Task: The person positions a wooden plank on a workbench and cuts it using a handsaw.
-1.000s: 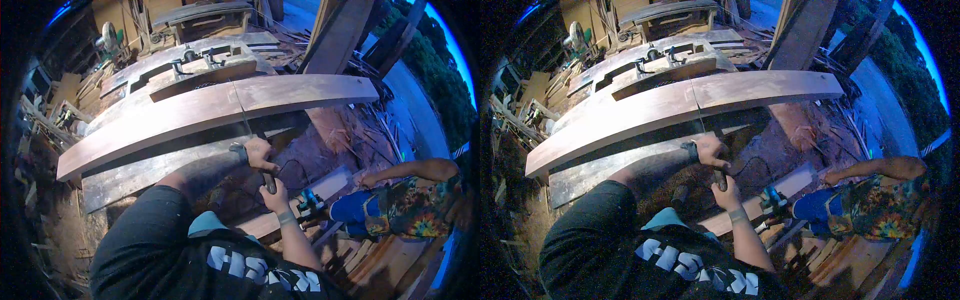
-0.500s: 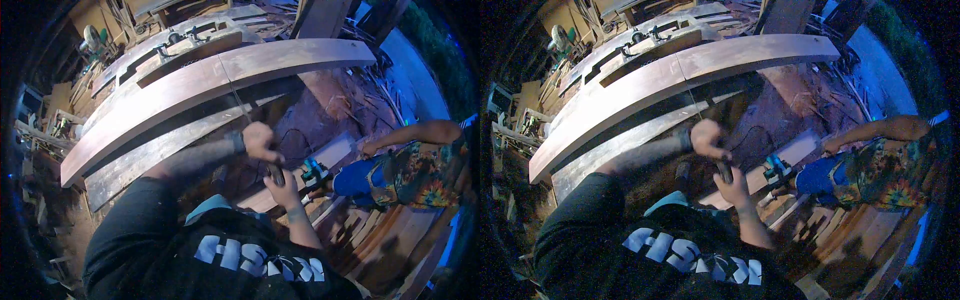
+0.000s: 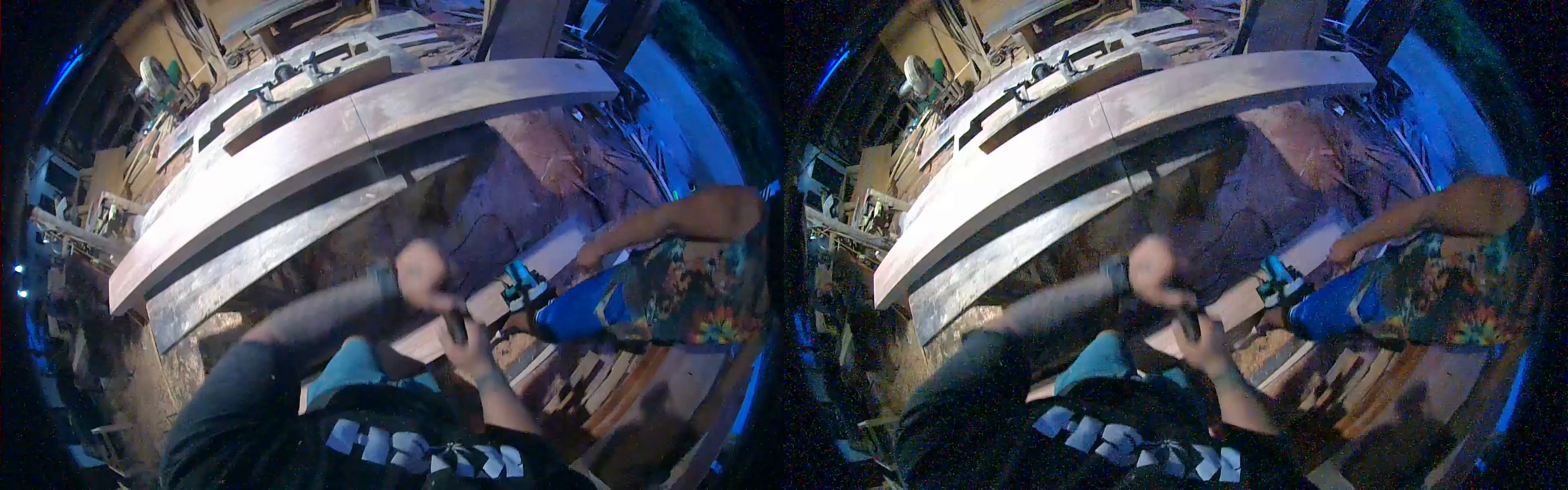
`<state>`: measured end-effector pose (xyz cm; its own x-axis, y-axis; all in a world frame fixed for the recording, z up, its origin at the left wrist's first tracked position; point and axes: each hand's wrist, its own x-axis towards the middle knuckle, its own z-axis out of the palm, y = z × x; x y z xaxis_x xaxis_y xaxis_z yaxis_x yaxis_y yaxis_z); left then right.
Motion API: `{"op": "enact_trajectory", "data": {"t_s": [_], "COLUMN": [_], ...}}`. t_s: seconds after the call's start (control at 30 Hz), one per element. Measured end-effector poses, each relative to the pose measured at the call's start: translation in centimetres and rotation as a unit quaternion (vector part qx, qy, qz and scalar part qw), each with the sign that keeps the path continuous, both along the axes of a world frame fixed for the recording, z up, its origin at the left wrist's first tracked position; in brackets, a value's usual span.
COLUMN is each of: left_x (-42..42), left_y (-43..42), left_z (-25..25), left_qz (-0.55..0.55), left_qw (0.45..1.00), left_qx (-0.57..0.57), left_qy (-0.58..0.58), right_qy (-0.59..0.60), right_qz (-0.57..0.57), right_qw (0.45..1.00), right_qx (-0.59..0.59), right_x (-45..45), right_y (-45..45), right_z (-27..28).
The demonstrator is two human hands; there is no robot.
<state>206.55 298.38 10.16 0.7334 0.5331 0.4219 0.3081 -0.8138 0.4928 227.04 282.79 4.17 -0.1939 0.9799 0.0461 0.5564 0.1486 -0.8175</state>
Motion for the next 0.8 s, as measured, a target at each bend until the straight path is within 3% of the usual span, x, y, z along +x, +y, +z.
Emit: {"op": "enact_trajectory", "data": {"t_s": [0.03, 0.07, 0.1, 0.2, 0.27, 0.4, 0.47, 0.5, 0.53, 0.57, 0.63, 0.7, 0.8], "left_x": [0.7, 0.9, 0.9, -1.5, -4.0, -3.5, -2.1, -1.9, -1.2, -0.8, -1.2, -2.6, -4.2], "left_y": [-2.1, -2.5, -2.4, 3.0, 8.4, 9.8, 5.1, 3.0, 0.5, -0.6, 1.3, 5.3, 9.4], "left_z": [-0.1, 1.7, 0.8, -1.1, -4.1, -4.9, -6.0, -5.6, -3.4, -4.3, -3.6, -7.2, -8.0], "left_qz": [-0.017, -0.075, -0.083, -0.063, -0.033, -0.031, -0.042, -0.111, -0.069, -0.099, -0.091, -0.025, -0.027], "left_qw": [0.999, 0.997, 0.996, 0.998, 0.999, 0.996, 0.995, 0.992, 0.997, 0.994, 0.995, 0.995, 0.999], "left_qx": [0.0, -0.003, -0.013, -0.003, 0.024, 0.081, 0.02, -0.041, -0.021, -0.042, -0.032, 0.018, 0.025], "left_qy": [-0.042, 0.008, -0.016, -0.031, -0.021, -0.014, -0.091, -0.045, 0.015, -0.007, 0.012, -0.098, -0.021], "right_qy": [0.015, 0.03, 0.043, 0.048, -0.011, 0.066, 0.087, 0.08, 0.074, 0.072, 0.071, 0.085, 0.1], "right_qz": [0.009, 0.018, 0.028, -0.005, -0.031, -0.028, -0.002, 0.015, 0.031, 0.044, 0.036, 0.035, -0.01], "right_qw": [0.999, 0.998, 0.995, 0.993, 0.992, 0.991, 0.994, 0.996, 0.996, 0.996, 0.997, 0.994, 0.989], "right_qx": [0.029, 0.057, 0.086, 0.111, 0.126, 0.112, 0.064, 0.047, 0.035, 0.027, 0.026, 0.065, 0.108], "right_x": [0.2, 0.4, 0.6, -2.1, -4.8, -5.1, -3.4, -2.4, -1.6, -1.2, -1.7, -3.8, -5.9], "right_y": [-1.1, -2.2, -3.3, 2.1, 7.5, 8.8, 5.4, 2.7, 0.8, 0.0, 0.7, 5.4, 9.1], "right_z": [-0.3, -0.5, -0.8, -6.6, -10.8, -8.5, -7.0, -6.1, -5.4, -5.0, -5.5, -9.5, -10.8]}}
